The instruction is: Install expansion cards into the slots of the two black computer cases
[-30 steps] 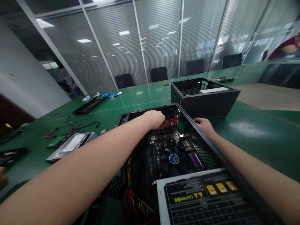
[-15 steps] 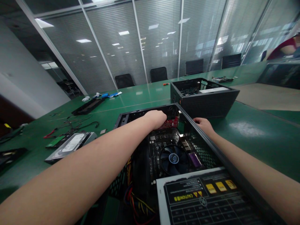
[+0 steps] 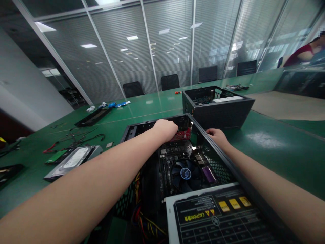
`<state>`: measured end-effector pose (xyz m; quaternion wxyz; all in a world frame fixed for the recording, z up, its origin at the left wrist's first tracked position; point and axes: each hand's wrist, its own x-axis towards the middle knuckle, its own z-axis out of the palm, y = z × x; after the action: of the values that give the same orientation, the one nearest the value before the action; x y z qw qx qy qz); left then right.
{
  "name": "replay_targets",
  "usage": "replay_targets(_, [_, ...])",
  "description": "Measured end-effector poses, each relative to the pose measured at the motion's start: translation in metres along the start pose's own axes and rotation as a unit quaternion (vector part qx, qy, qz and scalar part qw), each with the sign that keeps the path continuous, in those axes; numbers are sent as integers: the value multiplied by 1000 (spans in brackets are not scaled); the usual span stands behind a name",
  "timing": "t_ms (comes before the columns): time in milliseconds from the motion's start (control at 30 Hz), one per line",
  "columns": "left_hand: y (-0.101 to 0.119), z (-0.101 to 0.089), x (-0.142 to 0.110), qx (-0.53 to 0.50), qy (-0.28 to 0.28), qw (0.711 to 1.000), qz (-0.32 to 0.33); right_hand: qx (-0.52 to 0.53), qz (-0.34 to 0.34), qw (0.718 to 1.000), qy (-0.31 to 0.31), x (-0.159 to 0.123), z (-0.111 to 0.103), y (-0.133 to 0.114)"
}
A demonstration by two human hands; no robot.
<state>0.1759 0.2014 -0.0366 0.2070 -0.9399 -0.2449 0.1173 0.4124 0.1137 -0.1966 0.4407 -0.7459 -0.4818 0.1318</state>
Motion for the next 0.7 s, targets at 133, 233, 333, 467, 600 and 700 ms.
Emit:
replay_targets(133, [-2,2,-3,12,22,1000,-9,2,1,1000,-2,0,1,0])
replay_targets(233, [-1,-4,-9,24,56,998,2,-9,-7,1000,-5,1,4,3])
replay_targets(333, [5,-24,-23,27,88,996,13,-23,-19,1000,-11,3,8,7])
replay_targets(467, [29,-68,-68,-14,130,991,-12,-34,-35,999,3,5,12,8])
replay_targets(600, [70,-106,-150,-57,151,986,49,-24,-47,999,7,6,12,9])
replay_targets(700, [100,-113,-208,-10,214,969,125,-15,-39,999,2,6,11,9])
